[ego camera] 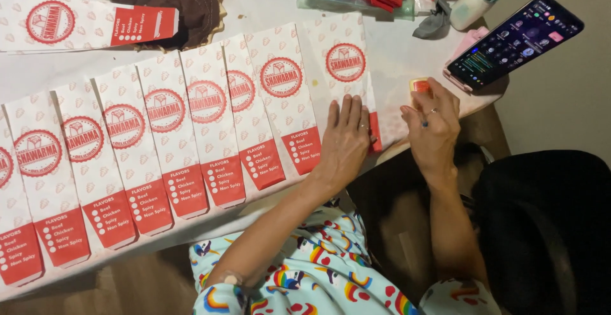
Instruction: Aligning and folding stacks of paper shawarma bags on a work table.
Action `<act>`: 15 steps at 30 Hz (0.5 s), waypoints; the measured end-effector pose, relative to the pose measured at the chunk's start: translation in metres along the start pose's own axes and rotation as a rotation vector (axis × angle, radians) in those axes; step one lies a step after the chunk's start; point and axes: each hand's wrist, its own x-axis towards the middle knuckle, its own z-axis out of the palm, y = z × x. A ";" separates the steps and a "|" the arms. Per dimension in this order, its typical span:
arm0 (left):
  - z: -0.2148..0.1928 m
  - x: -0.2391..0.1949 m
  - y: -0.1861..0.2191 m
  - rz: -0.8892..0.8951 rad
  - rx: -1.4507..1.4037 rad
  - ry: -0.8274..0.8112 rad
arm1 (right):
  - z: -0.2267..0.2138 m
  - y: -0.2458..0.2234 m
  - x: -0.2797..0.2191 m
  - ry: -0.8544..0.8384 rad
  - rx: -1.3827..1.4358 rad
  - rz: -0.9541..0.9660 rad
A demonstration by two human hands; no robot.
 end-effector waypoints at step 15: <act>-0.060 -0.054 -0.047 -0.037 -0.160 0.257 | -0.014 -0.041 -0.034 -0.107 0.396 -0.066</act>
